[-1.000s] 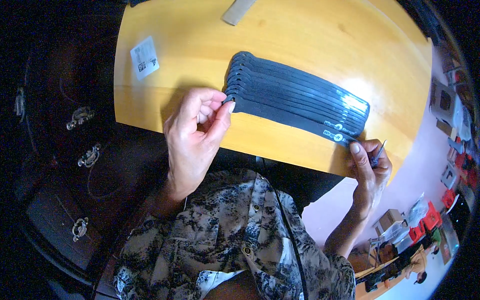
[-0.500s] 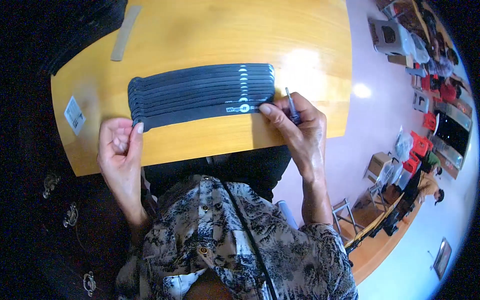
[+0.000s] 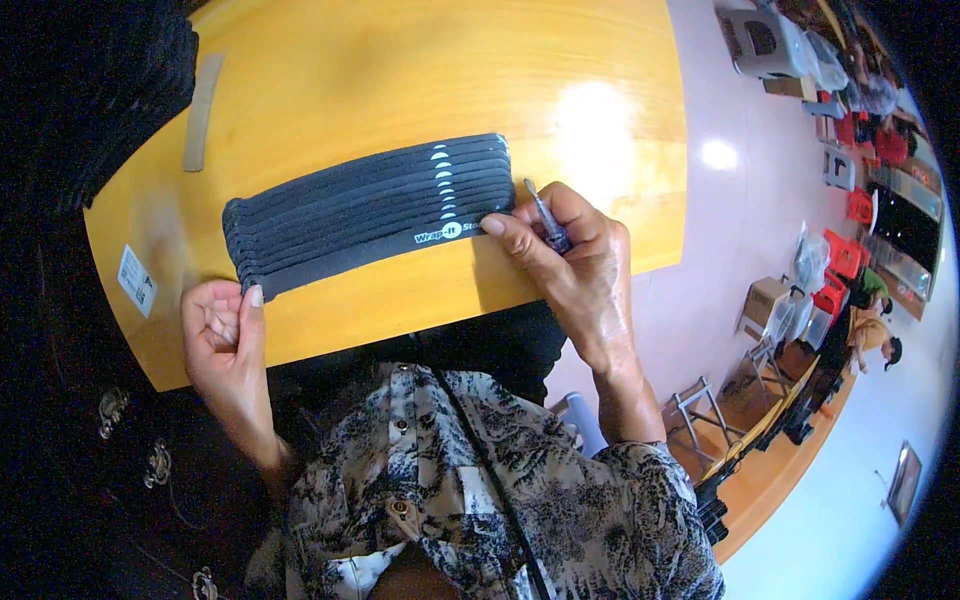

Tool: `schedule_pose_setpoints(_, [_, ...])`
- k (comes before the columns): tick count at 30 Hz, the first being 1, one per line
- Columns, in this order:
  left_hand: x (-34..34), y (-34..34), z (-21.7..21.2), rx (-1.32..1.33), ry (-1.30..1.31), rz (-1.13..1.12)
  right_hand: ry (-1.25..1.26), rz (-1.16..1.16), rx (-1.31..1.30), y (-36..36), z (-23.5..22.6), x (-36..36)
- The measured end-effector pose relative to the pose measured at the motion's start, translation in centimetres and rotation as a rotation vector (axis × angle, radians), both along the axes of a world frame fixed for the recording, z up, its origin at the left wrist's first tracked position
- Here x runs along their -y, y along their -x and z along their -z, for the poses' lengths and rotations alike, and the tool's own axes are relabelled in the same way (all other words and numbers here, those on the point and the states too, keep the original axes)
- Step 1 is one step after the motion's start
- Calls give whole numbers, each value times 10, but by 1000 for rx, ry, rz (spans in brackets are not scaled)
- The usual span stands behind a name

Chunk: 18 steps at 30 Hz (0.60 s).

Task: Inspecting and cleaning small black straps with a pointed tool.

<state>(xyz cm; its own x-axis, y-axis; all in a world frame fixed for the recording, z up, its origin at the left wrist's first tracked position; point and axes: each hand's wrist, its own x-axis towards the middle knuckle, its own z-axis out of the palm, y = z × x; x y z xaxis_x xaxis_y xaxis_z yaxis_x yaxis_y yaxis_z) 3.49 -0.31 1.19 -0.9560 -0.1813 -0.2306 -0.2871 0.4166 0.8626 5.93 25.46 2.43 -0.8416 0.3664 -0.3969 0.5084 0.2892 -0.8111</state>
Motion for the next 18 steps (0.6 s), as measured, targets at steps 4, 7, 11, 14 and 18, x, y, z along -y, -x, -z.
schedule_pose_setpoints(4, [-4, 2, -3, -12, 67, 13, 6, 4, 7, 0, -3, -1])
schedule_pose_setpoints(7, [1, 0, -1, -9, -17, 5, -31, -22, 10, 3, -2, 2])
schedule_pose_setpoints(11, [1, 0, 0, -13, -14, 35, -49, -19, 15, 1, 1, -1])
schedule_pose_setpoints(14, [-2, 1, -1, 5, -46, 30, -62, -9, 22, 3, -1, -1])
schedule_pose_setpoints(18, [-3, 3, -3, 17, -32, 38, -128, -35, 50, 6, -4, -3])
